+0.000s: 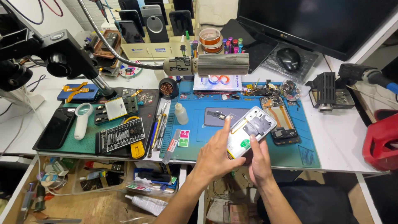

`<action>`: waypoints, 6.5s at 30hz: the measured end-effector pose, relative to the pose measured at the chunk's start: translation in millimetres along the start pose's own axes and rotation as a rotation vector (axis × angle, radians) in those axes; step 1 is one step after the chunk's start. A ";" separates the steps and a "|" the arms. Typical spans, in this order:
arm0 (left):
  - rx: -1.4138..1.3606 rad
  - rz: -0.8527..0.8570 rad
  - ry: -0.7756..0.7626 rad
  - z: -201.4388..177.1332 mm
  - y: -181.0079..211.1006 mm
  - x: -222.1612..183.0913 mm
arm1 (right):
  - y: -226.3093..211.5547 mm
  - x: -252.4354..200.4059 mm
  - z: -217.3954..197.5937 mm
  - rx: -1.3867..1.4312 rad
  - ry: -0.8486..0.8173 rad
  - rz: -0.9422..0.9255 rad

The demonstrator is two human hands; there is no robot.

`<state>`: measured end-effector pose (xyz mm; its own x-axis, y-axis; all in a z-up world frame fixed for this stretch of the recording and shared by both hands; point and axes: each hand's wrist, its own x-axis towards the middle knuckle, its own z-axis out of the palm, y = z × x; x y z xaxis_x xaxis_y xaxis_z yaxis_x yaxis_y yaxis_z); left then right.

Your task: Assembling and inspecting internal components of a mobile phone on a repair bench.

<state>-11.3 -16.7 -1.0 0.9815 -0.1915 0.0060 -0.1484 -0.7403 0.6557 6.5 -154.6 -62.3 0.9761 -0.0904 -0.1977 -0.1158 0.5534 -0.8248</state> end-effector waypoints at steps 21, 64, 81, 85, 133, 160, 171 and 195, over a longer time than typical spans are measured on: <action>-0.706 -0.120 -0.263 -4.9 -14.2 9.8 | -37.1 -17.9 25.2 0.293 0.031 0.234; -0.044 0.179 0.225 -4.1 4.5 3.8 | -49.8 -21.1 39.3 0.391 0.188 0.155; 0.140 0.301 0.179 17.7 -2.1 -3.8 | -16.3 4.8 -9.3 0.283 -0.090 0.119; 0.273 0.339 0.253 29.2 1.3 -9.0 | -10.6 7.6 -18.4 0.435 -0.176 0.114; 0.224 -0.059 -0.240 -32.8 -81.4 45.8 | 7.8 39.9 -59.3 0.315 -0.309 0.002; 0.218 0.290 0.190 26.1 -92.9 24.2 | 4.1 37.4 -53.5 0.301 -0.247 0.002; 0.347 0.290 0.183 50.8 -106.0 24.9 | 2.4 36.6 -51.8 0.286 -0.253 0.012; 0.217 -0.124 0.011 10.5 -110.5 141.0 | 2.6 37.2 -55.2 0.350 -0.250 0.032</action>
<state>142.2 31.3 -80.6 0.9949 -0.0844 -0.0556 -0.0481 -0.8791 0.4741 32.3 -202.2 -101.1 0.9925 0.1108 -0.0508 -0.1196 0.8040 -0.5824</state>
